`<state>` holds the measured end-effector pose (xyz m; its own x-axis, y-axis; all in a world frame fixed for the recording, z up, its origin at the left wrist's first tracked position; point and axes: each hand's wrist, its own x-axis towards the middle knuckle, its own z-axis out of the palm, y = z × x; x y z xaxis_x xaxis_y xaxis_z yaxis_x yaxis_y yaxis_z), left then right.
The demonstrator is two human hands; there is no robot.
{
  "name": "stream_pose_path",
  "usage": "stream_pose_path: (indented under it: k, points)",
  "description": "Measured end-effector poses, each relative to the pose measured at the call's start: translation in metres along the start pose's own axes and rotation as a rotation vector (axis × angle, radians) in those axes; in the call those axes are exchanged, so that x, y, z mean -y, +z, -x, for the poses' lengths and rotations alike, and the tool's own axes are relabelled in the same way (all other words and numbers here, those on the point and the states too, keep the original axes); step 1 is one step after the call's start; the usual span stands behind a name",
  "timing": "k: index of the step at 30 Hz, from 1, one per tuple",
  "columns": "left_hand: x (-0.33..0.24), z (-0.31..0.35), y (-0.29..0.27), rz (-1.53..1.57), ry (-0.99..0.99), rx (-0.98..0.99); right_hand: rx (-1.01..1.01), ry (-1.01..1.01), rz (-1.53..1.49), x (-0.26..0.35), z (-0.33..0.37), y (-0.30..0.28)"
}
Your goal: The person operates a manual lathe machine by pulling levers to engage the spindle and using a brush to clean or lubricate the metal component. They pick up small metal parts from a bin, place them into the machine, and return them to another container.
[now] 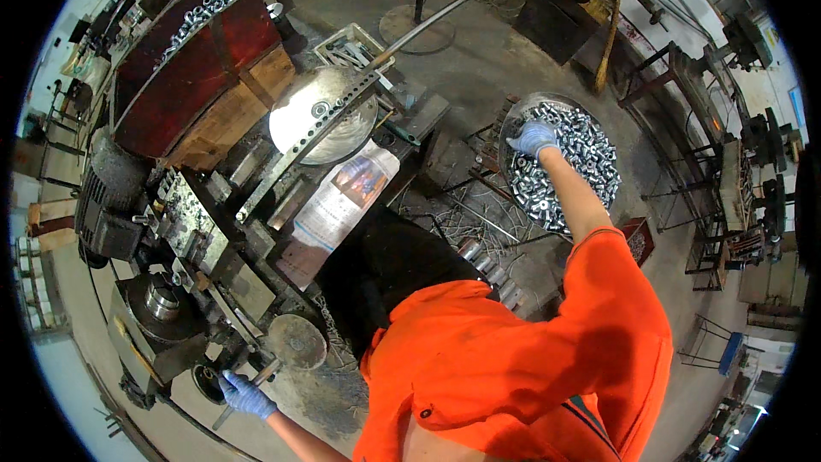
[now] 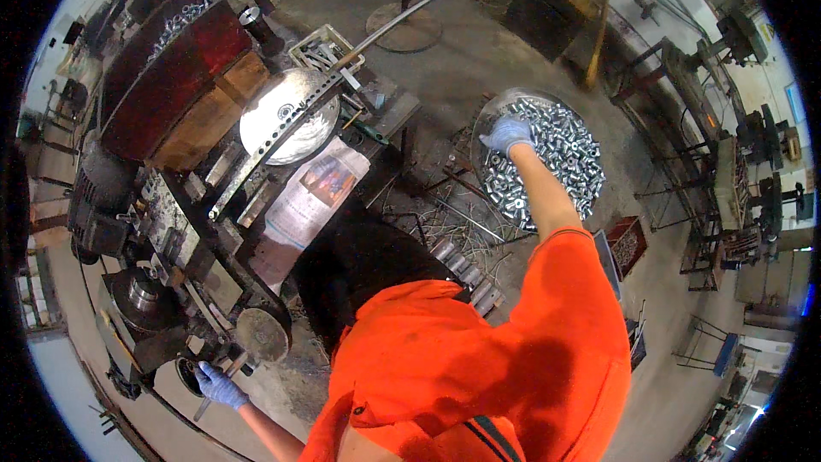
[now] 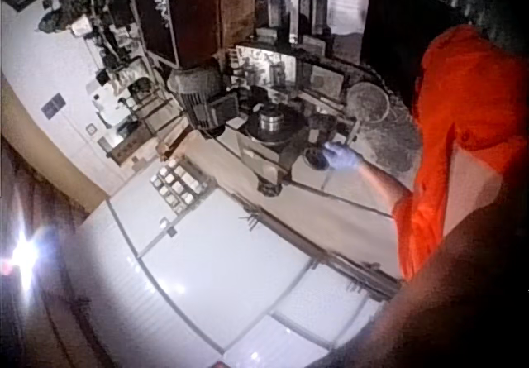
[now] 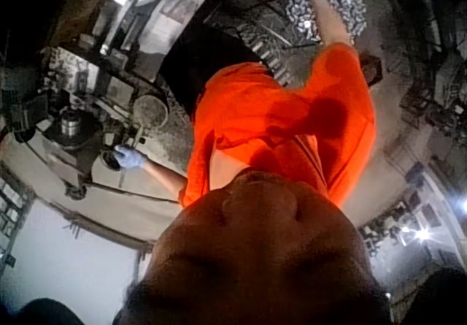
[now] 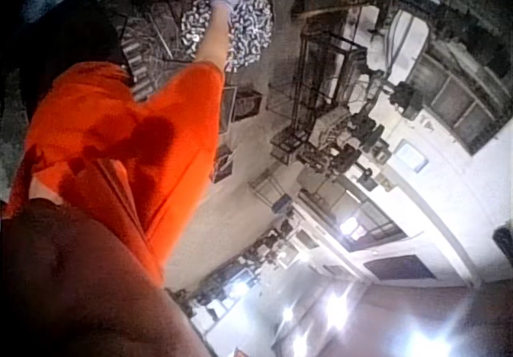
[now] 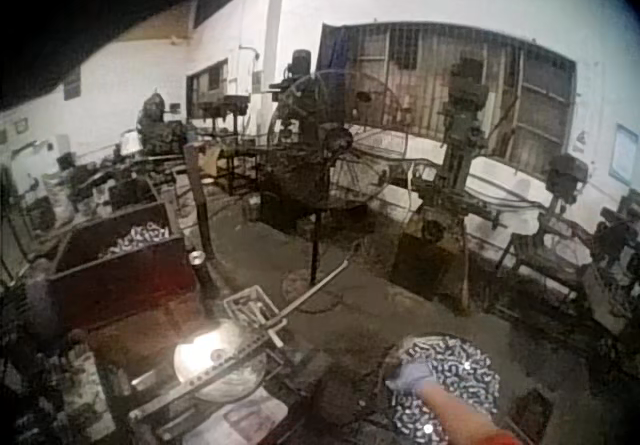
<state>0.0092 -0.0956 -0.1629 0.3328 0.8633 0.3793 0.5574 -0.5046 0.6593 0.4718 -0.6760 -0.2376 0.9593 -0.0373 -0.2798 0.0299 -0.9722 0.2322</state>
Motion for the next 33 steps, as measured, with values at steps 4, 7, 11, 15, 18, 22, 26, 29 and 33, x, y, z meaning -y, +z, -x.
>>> stream_pose_path:
  k: [4, 7, 11, 15, 18, 22, 26, 29, 33]
  points:
    - [0.015, -0.002, -0.001, 0.014, -0.041, 0.019, 0.042, -0.013, 0.002, 0.01, 0.005, -0.005]
    - [0.017, -0.001, -0.001, -0.002, -0.037, 0.017, 0.13, 0.016, -0.041, 0.012, 0.001, -0.005]
    - [0.01, -0.002, 0.0, -0.03, -0.02, 0.005, 0.122, 0.041, -0.165, 0.007, 0.003, -0.009]
    - [0.022, -0.007, 0.001, -0.028, -0.036, 0.067, -0.209, 0.061, -0.675, -0.027, 0.001, 0.022]
    - [0.021, -0.002, 0.0, -0.02, 0.002, 0.049, -0.097, 0.066, -1.829, -0.021, 0.022, 0.015]
    - [-0.016, -0.015, -0.014, 0.137, -0.029, 0.132, -0.021, -0.34, -2.275, 0.036, 0.078, -0.056]
    - [-0.079, -0.034, -0.017, 0.251, 0.119, 0.145, 0.027, -0.746, -2.162, 0.109, 0.114, -0.115]
    - [-0.147, -0.032, -0.002, 0.398, 0.11, 0.305, 0.132, -0.978, -1.953, 0.167, 0.145, -0.156]
    - [-0.212, -0.023, 0.023, 0.363, 0.315, 0.623, -0.07, -1.356, -1.47, 0.232, 0.198, -0.206]
